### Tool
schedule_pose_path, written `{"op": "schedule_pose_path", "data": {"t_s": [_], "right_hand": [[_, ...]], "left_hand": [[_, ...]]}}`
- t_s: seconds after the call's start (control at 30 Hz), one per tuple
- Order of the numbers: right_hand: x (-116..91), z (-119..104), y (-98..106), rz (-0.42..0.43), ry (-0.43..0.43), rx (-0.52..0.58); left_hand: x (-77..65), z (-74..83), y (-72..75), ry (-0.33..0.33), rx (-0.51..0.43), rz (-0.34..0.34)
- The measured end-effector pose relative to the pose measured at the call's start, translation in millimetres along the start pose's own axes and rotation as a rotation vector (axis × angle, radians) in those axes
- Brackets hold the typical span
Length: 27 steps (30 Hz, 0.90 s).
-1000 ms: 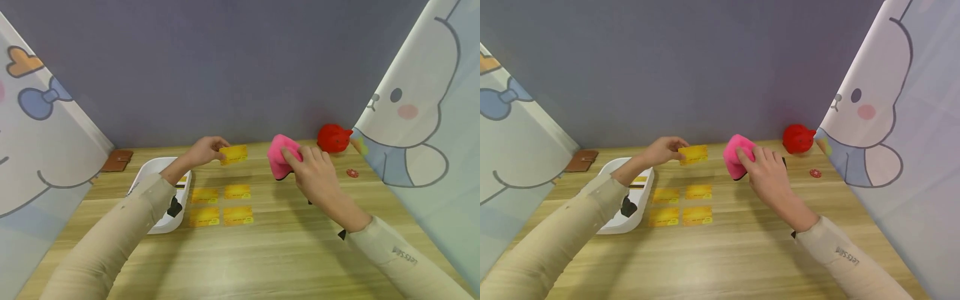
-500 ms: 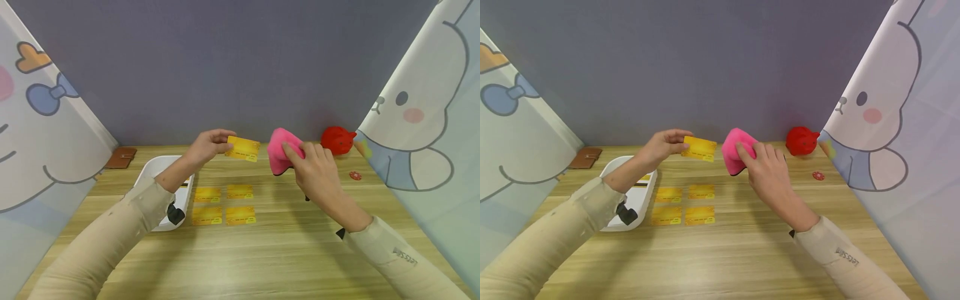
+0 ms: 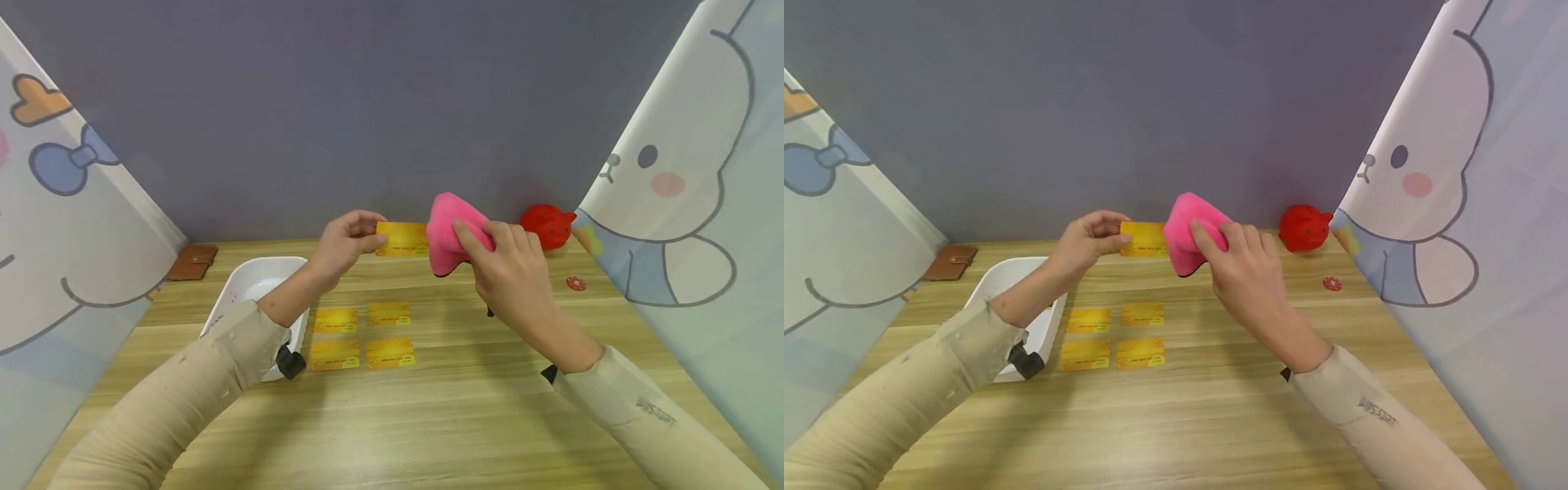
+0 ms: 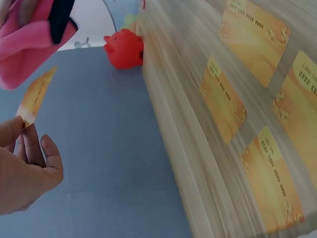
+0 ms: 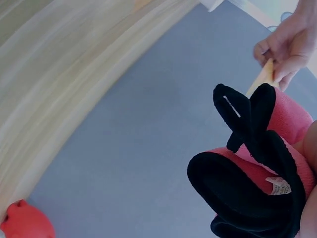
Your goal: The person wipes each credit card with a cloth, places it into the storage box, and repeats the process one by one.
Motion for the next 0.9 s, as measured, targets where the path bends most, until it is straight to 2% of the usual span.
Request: {"op": "schedule_pose_path", "data": {"t_s": [0.17, 0.47, 0.7, 0.9], "right_hand": [[11, -19, -3, 0.022, 0.018, -0.002], [7, -36, -20, -0.042, 0.073, -0.039], [2, -33, -22, -0.074, 0.07, -0.052], [0, -26, -23, -0.119, 0.062, -0.076]], "left_hand": [[-0.9, 3.0, -7.4, -0.022, 0.017, 0.039], [-4.7, 14.5, -21.7, -0.118, -0.055, 0.017], [-10.7, 13.0, -22.7, -0.096, -0.045, 0.0], [-13.1, 9.3, -16.1, -0.073, -0.034, 0.006]]}}
Point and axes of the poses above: each hand's wrist, its own x-axis towards the middle knuckle, its own y-axis out of the back of the hand, z = x × y, the point moved 2 cm from there along x, towards the middle knuckle, and after that the axes turned 15 degrees about -y, right-handed, at the moved point
